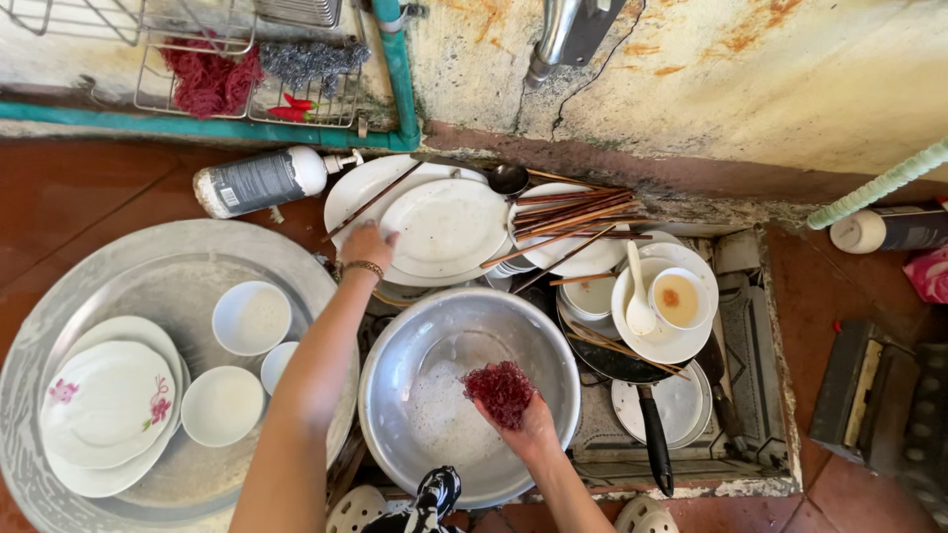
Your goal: The person washes various dishes including plates, bowls, and chopsticks using a red scrubber and water in a metal basin. The person scrubs each item and places them into a larger basin after cleaning.
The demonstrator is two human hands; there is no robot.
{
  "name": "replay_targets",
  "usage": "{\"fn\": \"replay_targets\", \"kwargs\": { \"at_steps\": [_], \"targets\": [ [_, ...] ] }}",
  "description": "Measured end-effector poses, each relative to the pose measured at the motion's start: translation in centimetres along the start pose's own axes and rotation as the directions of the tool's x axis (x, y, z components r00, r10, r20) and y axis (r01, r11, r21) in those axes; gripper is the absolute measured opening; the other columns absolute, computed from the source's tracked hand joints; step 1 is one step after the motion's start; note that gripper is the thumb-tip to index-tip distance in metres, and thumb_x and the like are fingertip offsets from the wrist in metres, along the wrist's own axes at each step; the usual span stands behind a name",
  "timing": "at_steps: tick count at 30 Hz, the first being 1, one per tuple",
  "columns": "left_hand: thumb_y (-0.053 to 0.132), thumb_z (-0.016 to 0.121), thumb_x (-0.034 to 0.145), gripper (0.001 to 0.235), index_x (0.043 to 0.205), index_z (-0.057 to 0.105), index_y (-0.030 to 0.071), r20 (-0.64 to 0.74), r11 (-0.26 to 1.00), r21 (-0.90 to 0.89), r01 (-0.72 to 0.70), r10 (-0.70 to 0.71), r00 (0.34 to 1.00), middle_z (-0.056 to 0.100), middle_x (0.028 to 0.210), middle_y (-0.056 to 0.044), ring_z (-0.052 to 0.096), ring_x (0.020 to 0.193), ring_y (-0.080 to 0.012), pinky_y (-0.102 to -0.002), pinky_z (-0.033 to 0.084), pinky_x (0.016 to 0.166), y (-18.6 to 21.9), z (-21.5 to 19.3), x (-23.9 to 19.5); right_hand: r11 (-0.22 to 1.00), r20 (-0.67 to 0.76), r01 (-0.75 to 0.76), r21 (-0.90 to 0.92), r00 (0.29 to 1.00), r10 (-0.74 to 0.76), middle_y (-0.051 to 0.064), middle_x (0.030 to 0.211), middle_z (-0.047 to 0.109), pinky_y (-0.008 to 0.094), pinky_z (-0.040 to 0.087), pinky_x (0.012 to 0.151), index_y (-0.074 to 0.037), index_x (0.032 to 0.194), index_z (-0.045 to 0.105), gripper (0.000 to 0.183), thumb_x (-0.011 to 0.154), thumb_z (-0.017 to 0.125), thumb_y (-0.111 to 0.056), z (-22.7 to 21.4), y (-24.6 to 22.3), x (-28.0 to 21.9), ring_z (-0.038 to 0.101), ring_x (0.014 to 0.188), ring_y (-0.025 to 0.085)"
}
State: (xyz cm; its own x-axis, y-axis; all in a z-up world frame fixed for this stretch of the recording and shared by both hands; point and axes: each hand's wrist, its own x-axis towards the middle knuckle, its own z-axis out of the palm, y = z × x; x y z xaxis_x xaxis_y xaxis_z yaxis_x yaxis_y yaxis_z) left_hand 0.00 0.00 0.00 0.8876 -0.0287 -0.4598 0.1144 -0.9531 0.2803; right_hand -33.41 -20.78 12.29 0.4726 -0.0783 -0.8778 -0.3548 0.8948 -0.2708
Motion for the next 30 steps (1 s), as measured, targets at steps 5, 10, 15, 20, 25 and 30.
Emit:
{"fn": "replay_targets", "kwargs": {
  "at_steps": [5, 10, 15, 20, 25, 30],
  "targets": [
    [0.048, 0.081, 0.075, 0.073, 0.129, 0.064, 0.002, 0.0, 0.896, -0.443, 0.041, -0.045, 0.999, 0.07, 0.131, -0.02, 0.069, 0.117, -0.0307, -0.041, 0.054, 0.1, 0.6, -0.7, -1.0, 1.0, -0.008, -0.02, -0.003, 1.0, 0.02, 0.013, 0.132, 0.066, 0.049, 0.058, 0.098, -0.009, 0.134, 0.058, 0.038, 0.107, 0.036, -0.022, -1.0, 0.8, 1.1, 0.063, 0.12, 0.035],
    [0.049, 0.078, 0.083, 0.066, 0.123, 0.069, -0.002, 0.313, 0.714, -0.671, 0.2, 0.027, 0.949, 0.07, 0.128, -0.021, 0.07, 0.111, -0.0346, -0.042, 0.058, 0.093, 1.7, -2.3, -1.8, 0.996, -0.065, -0.057, -0.072, 0.997, 0.052, 0.014, 0.13, 0.067, 0.049, 0.06, 0.095, -0.008, 0.133, 0.059, 0.037, 0.108, 0.037, -0.023, -2.2, 1.9, 1.7, 0.066, 0.117, 0.035],
    [0.034, 0.076, 0.084, 0.05, 0.122, 0.068, 0.002, 0.141, 0.51, -0.85, 0.132, -0.023, 0.99, 0.075, 0.116, -0.014, 0.074, 0.104, -0.0204, -0.03, 0.061, 0.084, 2.2, -5.5, -5.0, 0.999, -0.049, -0.016, -0.031, 0.999, 0.015, 0.018, 0.131, 0.065, 0.052, 0.056, 0.101, -0.008, 0.133, 0.057, 0.037, 0.106, 0.037, -0.024, -1.7, 1.7, 2.1, 0.065, 0.118, 0.038],
    [0.028, 0.073, 0.091, 0.041, 0.118, 0.071, -0.002, -0.146, 0.563, -0.816, -0.132, 0.02, 0.989, 0.077, 0.106, -0.014, 0.074, 0.092, -0.0209, -0.031, 0.058, 0.08, -3.3, -10.9, -12.7, 0.985, 0.08, 0.164, -0.049, 0.984, -0.16, 0.017, 0.134, 0.063, 0.052, 0.045, 0.112, -0.007, 0.137, 0.054, 0.047, 0.104, 0.037, -0.036, 0.5, -0.8, 0.1, 0.06, 0.126, 0.035],
    [0.039, 0.07, 0.094, 0.047, 0.114, 0.073, -0.003, -0.198, 0.45, -0.871, -0.197, 0.046, 0.979, 0.079, 0.103, -0.014, 0.073, 0.09, -0.0181, -0.032, 0.058, 0.078, -6.3, -8.9, -23.1, 0.881, 0.469, 0.463, -0.094, 0.801, -0.371, 0.016, 0.134, 0.063, 0.05, 0.048, 0.109, -0.005, 0.135, 0.054, 0.041, 0.104, 0.043, -0.03, 4.2, -3.0, 0.7, 0.06, 0.126, 0.032],
    [0.044, 0.062, 0.096, 0.05, 0.111, 0.074, -0.002, -0.089, 0.559, -0.826, -0.064, -0.017, 0.996, 0.079, 0.094, -0.016, 0.075, 0.082, -0.0219, -0.034, 0.058, 0.073, -7.1, -1.2, -31.2, 0.192, 0.715, 0.834, -0.518, 0.544, -0.439, 0.024, 0.109, 0.064, 0.044, 0.049, 0.078, 0.002, 0.111, 0.065, 0.017, 0.096, 0.061, -0.004, 4.6, -0.1, 4.1, 0.061, 0.083, 0.032]
  ]
}}
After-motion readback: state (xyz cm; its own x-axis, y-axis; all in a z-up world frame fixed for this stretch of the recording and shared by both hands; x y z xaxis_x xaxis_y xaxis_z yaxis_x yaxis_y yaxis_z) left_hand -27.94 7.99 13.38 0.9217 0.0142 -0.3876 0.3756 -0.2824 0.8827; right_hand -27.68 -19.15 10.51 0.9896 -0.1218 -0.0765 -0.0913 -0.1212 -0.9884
